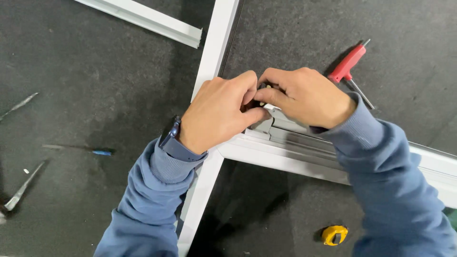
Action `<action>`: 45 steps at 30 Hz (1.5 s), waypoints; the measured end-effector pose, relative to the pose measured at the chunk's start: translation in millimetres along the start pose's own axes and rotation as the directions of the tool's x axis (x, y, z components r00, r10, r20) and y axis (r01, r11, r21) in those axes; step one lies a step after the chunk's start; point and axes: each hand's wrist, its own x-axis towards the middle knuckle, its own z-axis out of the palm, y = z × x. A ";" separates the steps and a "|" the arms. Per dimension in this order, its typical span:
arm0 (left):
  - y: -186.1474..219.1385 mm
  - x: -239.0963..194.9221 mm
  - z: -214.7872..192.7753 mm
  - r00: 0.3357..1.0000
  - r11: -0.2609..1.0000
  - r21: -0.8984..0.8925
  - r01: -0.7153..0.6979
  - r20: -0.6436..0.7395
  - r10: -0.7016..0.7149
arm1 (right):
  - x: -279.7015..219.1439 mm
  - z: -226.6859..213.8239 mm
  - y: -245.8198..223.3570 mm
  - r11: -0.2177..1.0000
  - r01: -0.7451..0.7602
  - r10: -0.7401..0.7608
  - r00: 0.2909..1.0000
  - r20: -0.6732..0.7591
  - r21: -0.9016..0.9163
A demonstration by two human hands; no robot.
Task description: The person assembles white window sash frames on a padded workbench. They fit small hardware pieces into the frame profile, drive screws with a screwdriver, tap parts with a hammer, and lift and reposition the frames to work on different sides.
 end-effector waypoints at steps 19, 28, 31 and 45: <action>7.3 -6.1 5.5 0.996 0.985 0.148 -0.083 -0.003 0.084 | -4.9 18.9 13.1 0.924 -0.090 0.142 0.983 -0.113 0.372; 5.4 -8.0 -0.2 0.995 0.981 0.168 -0.096 0.036 0.092 | 11.0 48.1 96.1 0.436 0.003 -0.207 0.974 0.097 0.900; 6.9 -6.6 -5.8 0.997 0.981 0.177 -0.077 0.042 0.071 | 3.0 43.9 66.0 0.582 0.043 -0.084 0.996 0.008 0.812; 7.5 -5.3 -0.8 0.997 0.982 0.170 -0.081 0.020 0.079 | 1.0 45.3 74.8 0.419 0.051 -0.170 0.985 0.023 0.907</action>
